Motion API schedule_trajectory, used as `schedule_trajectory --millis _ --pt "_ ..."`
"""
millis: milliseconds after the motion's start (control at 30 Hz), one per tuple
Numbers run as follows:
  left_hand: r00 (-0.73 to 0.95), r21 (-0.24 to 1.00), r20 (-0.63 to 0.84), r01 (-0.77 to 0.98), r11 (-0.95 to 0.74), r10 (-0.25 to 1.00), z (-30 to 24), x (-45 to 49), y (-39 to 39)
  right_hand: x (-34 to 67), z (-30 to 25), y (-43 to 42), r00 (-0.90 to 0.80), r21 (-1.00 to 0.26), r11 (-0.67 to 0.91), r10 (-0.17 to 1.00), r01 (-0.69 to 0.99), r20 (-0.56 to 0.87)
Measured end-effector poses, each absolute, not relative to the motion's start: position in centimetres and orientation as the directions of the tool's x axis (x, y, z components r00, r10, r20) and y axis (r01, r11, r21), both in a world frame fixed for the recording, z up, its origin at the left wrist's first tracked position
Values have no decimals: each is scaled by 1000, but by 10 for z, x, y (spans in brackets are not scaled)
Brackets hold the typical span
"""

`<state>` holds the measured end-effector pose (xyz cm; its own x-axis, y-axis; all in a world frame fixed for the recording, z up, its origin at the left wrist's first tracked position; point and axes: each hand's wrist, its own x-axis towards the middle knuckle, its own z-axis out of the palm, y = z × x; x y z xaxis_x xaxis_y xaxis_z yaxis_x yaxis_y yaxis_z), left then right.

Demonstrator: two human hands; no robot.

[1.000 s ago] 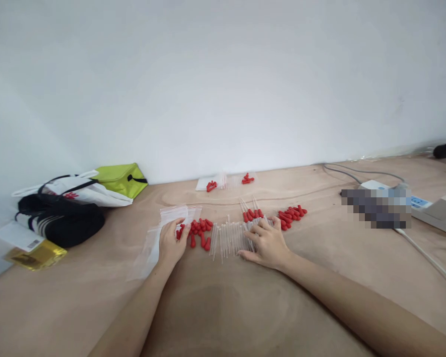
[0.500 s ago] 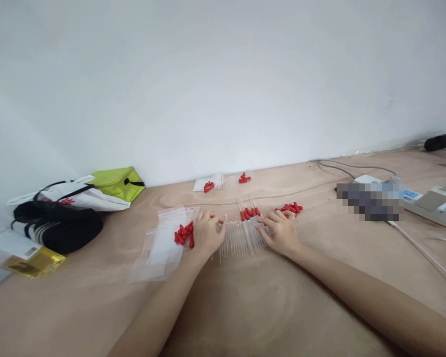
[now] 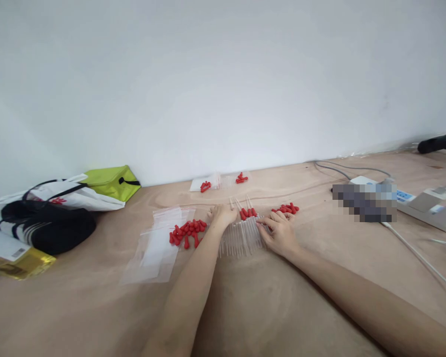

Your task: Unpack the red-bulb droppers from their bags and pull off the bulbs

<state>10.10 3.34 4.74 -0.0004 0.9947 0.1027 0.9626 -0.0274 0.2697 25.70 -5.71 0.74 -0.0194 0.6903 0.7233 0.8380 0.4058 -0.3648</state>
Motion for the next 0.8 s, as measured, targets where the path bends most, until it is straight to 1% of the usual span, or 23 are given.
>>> schedule_trajectory --millis 133,233,333,367,400,467,500,567,633,800 --pt "84 312 189 940 -141 978 59 78 16 259 5 -55 -18 -372 410 692 833 722" --pt "169 326 284 909 -261 944 61 54 -11 258 5 -56 -10 -375 440 659 816 752" --pt "265 322 340 869 -376 902 50 31 -39 255 10 -61 -47 -315 481 602 818 797" --pt "345 294 435 818 -494 831 45 25 -47 254 11 -64 -87 -279 500 590 820 803" --pt "397 249 516 778 -577 759 39 21 -53 252 13 -66 -141 -237 524 582 818 801" --pt "449 143 640 728 -671 624 28 16 -60 248 15 -71 -260 -153 579 567 801 782" --pt "466 96 672 715 -692 575 24 16 -62 246 16 -72 -310 -120 605 556 787 771" --pt "505 33 693 691 -722 514 19 19 -64 241 15 -74 -372 -77 646 529 759 763" --pt "541 0 692 662 -749 478 17 23 -65 236 13 -73 -392 -59 671 500 739 772" --pt "541 -22 722 642 -766 432 23 29 -68 228 9 -71 -411 -24 694 454 720 790"
